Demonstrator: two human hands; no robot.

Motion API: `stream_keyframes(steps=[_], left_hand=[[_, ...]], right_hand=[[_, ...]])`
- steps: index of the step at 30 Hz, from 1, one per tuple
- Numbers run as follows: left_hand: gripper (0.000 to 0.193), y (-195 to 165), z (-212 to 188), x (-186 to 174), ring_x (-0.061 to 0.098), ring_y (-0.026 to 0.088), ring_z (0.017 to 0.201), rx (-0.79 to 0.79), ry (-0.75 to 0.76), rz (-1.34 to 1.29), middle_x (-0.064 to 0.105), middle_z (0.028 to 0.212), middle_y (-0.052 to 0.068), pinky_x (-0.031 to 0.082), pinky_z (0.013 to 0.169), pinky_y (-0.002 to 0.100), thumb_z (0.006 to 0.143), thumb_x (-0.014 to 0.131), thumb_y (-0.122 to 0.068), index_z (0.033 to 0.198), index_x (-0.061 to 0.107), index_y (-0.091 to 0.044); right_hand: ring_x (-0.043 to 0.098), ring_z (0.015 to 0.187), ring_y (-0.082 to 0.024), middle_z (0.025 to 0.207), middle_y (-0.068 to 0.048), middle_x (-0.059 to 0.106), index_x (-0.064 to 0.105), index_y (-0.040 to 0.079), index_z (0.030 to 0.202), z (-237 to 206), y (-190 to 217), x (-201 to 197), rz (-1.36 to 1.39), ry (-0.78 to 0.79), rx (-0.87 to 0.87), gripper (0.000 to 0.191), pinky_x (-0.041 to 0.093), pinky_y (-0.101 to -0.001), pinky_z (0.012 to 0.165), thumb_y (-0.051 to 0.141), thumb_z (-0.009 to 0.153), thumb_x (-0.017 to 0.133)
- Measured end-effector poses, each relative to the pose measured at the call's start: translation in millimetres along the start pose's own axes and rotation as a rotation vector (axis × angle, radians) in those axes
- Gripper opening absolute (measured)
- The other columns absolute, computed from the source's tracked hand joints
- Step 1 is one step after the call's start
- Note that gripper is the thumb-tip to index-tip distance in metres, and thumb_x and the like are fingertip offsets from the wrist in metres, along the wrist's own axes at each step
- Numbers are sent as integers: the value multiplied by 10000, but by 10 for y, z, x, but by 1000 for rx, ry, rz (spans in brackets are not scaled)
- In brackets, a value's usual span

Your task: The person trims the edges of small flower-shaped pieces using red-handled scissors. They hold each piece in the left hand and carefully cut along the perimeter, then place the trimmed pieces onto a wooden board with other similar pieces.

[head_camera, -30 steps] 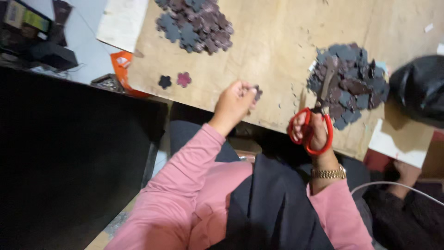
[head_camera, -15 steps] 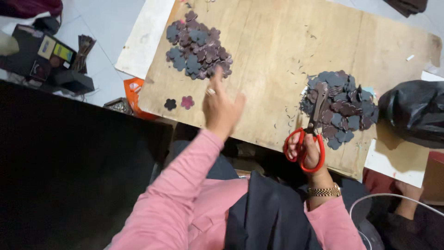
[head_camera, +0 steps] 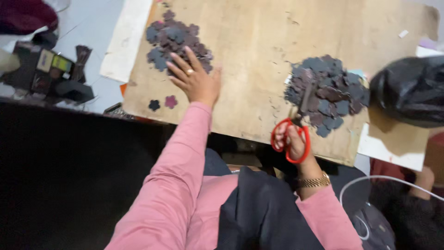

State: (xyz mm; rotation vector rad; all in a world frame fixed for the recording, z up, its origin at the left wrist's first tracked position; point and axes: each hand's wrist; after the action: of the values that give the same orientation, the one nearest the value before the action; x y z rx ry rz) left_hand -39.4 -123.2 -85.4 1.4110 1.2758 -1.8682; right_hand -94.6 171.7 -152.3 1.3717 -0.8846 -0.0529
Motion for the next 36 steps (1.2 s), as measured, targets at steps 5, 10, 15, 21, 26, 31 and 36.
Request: stream_keyframes(steps=[5, 10, 15, 21, 26, 31, 36], left_hand=[[1118, -128, 118, 17, -147, 513, 1516, -47, -34, 55, -131, 1648, 325, -3, 1202, 732, 952, 650, -614, 1624, -38, -44], [1106, -232, -261, 172, -186, 502, 1512, 127, 6, 23, -152, 1647, 317, -31, 1208, 712, 962, 651, -620, 1634, -3, -33], [1055, -392, -598, 308, -191, 492, 1514, 283, 108, -13, -147, 1653, 295, -59, 1208, 686, 944, 643, -621, 1639, 89, -53], [859, -869, -838, 409, -185, 461, 1523, 492, 267, -101, -80, 1670, 253, -79, 1196, 672, 935, 628, -598, 1584, 334, -119], [505, -1321, -848, 533, -140, 433, 1534, 623, 270, -277, 143, 1693, 177, -70, 1201, 684, 982, 599, -517, 1389, 630, -220], [401, -1522, -812, 541, -15, 421, 1544, 601, 168, -310, 364, 1608, 142, 2, 1216, 668, 921, 682, -453, 1242, 727, -217], [340, -1459, -819, 524, 67, 412, 1535, 623, 143, -361, 460, 1539, 138, 44, 1215, 666, 866, 745, -368, 1159, 748, -195]], right_hand=[[550, 688, -132, 883, -43, 585, 573, 77, 1016, -48, -32, 28, 21, -27, -38, 337, 472, -277, 621, 403, 1094, 531], [534, 719, -103, 912, -35, 576, 560, 81, 1037, -151, -22, 38, 10, -75, -78, 361, 469, -257, 648, 439, 1049, 600], [537, 712, -98, 915, -44, 574, 562, 73, 1044, -250, 15, -89, -3, -164, -118, 374, 456, -252, 630, 444, 1046, 608], [542, 707, -121, 907, -67, 564, 552, 75, 1054, -316, 152, -297, 174, -191, -253, 433, 478, -288, 656, 507, 1065, 574], [535, 706, -127, 902, -71, 556, 548, 66, 1049, -300, 180, -308, 227, -162, -235, 449, 482, -297, 664, 514, 1072, 564], [524, 700, -121, 892, -69, 553, 533, 81, 1047, -265, 190, -271, 106, -153, -216, 389, 478, -296, 662, 468, 1068, 568], [530, 715, -134, 896, -70, 551, 537, 76, 1035, -238, 210, -249, 128, -153, -206, 377, 479, -306, 671, 447, 1094, 565]])
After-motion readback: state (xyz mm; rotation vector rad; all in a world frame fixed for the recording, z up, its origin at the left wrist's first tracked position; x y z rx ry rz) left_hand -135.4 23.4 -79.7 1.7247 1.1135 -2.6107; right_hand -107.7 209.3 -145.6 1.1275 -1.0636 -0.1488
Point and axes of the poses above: each hand's wrist, its own z-axis towards the middle knuckle, its own x-axis out of the palm, y = z × x
